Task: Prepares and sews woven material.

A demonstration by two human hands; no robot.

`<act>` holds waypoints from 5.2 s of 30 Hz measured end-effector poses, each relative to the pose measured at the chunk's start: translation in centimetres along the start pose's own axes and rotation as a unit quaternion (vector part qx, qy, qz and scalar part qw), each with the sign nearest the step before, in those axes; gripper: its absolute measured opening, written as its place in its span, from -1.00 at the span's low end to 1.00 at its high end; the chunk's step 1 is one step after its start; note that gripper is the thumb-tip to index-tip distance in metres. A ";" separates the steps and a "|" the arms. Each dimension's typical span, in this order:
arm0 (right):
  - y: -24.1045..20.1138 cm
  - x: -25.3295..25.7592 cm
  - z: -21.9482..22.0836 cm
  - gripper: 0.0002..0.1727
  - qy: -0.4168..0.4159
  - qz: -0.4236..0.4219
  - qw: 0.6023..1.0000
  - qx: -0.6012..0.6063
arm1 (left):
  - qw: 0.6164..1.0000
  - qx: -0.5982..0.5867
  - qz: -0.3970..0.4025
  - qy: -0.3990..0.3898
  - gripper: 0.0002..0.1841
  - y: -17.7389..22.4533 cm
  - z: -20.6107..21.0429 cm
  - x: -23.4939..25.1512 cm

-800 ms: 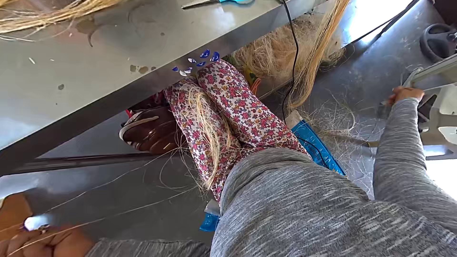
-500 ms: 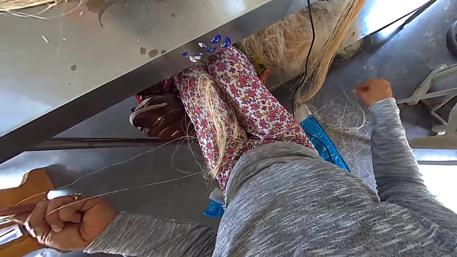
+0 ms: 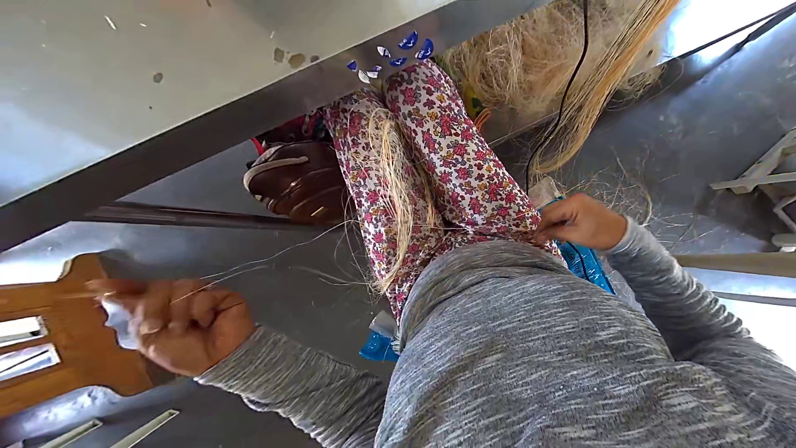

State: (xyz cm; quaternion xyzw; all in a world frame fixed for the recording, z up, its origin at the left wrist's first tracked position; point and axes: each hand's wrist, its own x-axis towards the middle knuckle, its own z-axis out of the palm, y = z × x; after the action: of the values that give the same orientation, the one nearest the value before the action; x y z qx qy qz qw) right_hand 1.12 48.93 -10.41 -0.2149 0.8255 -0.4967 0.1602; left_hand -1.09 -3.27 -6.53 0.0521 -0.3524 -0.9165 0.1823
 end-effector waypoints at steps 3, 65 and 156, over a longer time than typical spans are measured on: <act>0.7 -1.1 -3.0 -0.85 0.121 0.045 0.985 0.113 | 0.944 0.321 -0.059 -0.040 -0.61 -3.9 3.4 -2.1; -7.1 11.4 9.7 -0.82 0.186 0.001 0.916 0.357 | 0.949 0.167 -0.226 -0.146 -0.56 -12.7 9.2 -6.4; -5.9 27.8 2.1 -0.68 -0.008 0.120 0.860 -0.497 | 0.875 0.062 -0.072 -0.475 -0.78 0.6 8.9 -8.7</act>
State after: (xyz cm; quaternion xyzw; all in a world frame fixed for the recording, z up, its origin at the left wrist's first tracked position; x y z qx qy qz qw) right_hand -20.54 30.61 -7.60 -0.1686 0.9809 0.0039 0.0972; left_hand 5.16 5.09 0.22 -0.3532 -0.4480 -0.8177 -0.0768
